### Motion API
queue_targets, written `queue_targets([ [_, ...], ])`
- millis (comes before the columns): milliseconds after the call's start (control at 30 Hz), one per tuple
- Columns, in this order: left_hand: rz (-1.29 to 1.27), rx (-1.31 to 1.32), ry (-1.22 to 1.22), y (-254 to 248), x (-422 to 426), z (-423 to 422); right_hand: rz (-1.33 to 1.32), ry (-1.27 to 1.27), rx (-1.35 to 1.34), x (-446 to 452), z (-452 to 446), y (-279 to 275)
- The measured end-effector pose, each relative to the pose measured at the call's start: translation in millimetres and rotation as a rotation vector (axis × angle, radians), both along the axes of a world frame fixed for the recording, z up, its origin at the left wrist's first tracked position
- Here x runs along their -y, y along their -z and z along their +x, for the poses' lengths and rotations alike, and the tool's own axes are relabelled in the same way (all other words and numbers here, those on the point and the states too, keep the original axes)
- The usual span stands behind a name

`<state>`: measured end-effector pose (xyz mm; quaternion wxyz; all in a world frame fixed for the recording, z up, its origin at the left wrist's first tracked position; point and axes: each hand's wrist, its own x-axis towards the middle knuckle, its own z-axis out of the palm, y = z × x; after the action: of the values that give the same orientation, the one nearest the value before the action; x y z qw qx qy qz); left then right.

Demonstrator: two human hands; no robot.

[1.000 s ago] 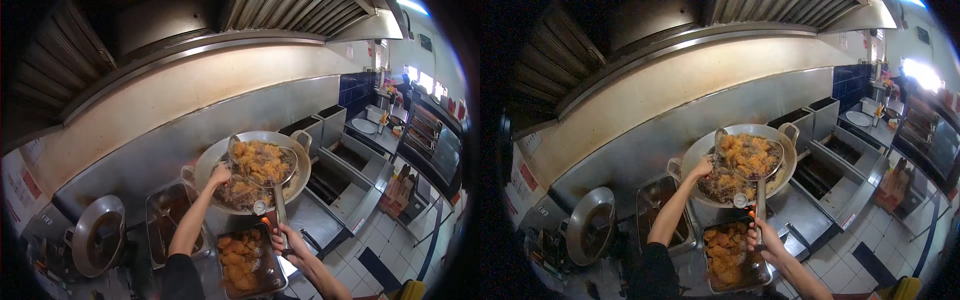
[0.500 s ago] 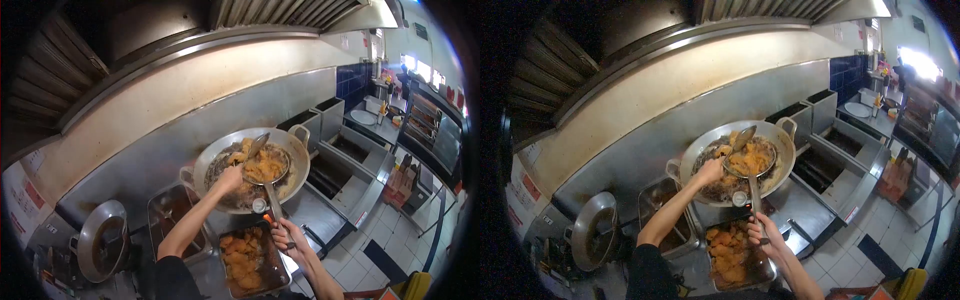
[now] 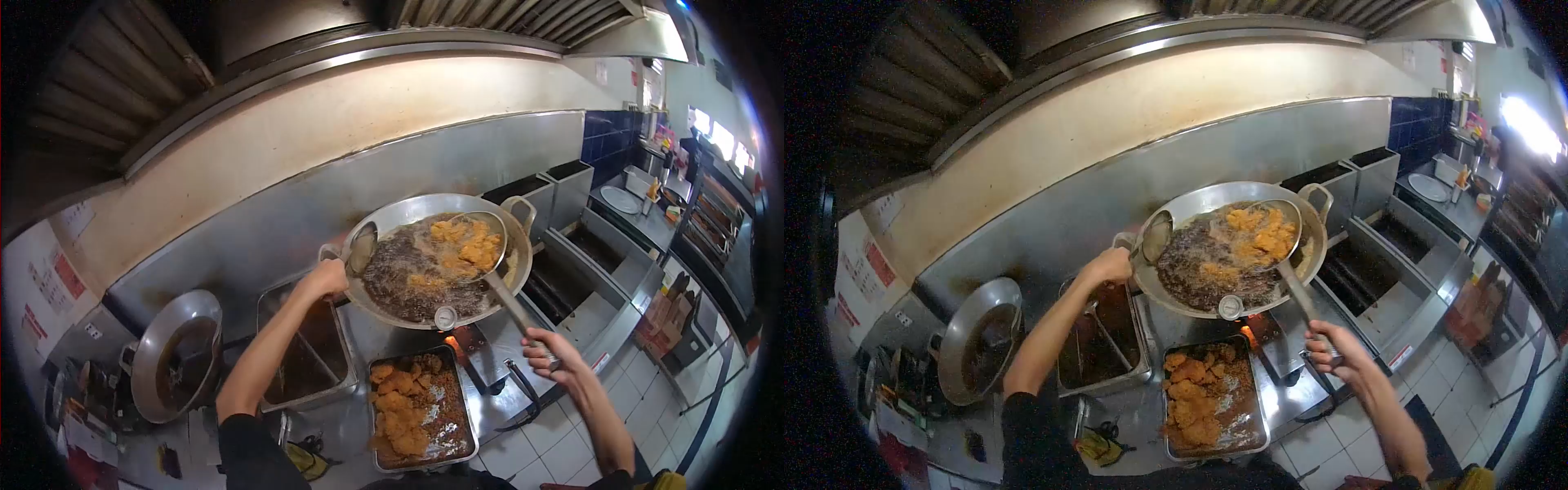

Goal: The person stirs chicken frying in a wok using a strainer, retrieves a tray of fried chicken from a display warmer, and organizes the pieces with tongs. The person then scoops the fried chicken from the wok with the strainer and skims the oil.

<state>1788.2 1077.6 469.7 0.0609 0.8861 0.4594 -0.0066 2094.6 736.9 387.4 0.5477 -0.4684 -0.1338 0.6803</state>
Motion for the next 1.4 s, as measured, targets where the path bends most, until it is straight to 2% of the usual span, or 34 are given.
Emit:
queue_targets([
  [33,-0.216,-0.092,-0.061,-10.4,8.1,-5.2,-0.057,-0.019,0.107,5.5,10.3,-8.6],
  [100,-0.320,-0.061,-0.140,-3.7,3.7,-16.1,-0.137,-0.075,0.250,16.0,32.3,-24.9],
  [167,-0.617,0.088,-0.198,5.5,6.2,-22.5,-0.198,-0.139,0.315,23.8,55.7,-40.8],
  [200,-0.623,0.096,-0.201,9.2,9.9,-22.4,-0.234,-0.158,0.342,25.4,63.9,-48.0],
  [267,-0.881,0.246,-0.219,16.9,19.9,-16.4,-0.279,-0.207,0.384,29.3,71.9,-64.5],
  [300,-0.883,0.252,-0.218,21.7,24.6,-13.0,-0.281,-0.209,0.390,30.2,71.3,-70.4],
  [367,-1.118,0.460,-0.243,32.5,32.5,-3.2,-0.309,-0.269,0.429,30.4,70.8,-80.4],
  [433,-1.179,0.571,-0.278,53.4,33.8,5.3,-0.311,-0.296,0.432,30.3,68.4,-82.1],
  [500,-1.342,0.889,-0.413,57.2,41.9,12.5,-0.307,-0.294,0.396,29.5,61.3,-84.7],
  [533,-1.376,0.937,-0.429,61.3,46.1,12.1,-0.307,-0.301,0.425,29.0,59.9,-85.7],
  [633,-1.411,1.077,-0.468,61.5,59.1,9.5,-0.312,-0.292,0.428,25.3,59.4,-82.9],
  [700,-1.398,1.064,-0.457,62.2,61.4,9.1,-0.309,-0.308,0.441,22.6,60.5,-81.2],
  [767,-1.257,1.026,-0.364,61.5,63.9,14.1,-0.308,-0.314,0.452,22.7,57.7,-79.6],
  [1033,-1.134,0.916,-0.339,62.6,54.4,32.8,-0.247,-0.226,0.294,31.2,32.4,-72.3],
  [1133,-0.986,0.850,-0.357,55.5,55.5,38.6,-0.244,-0.237,0.301,29.9,32.3,-73.5],
  [1233,-0.870,0.796,-0.274,51.8,57.2,51.5,-0.250,-0.217,0.306,26.5,20.3,-71.2],
  [1333,-0.765,0.811,-0.153,74.3,28.5,81.0,-0.161,-0.158,0.217,20.3,-4.5,-52.4],
  [1400,-0.693,0.742,-0.101,68.7,36.0,100.6,-0.103,-0.099,0.150,13.1,-16.0,-34.1],
])
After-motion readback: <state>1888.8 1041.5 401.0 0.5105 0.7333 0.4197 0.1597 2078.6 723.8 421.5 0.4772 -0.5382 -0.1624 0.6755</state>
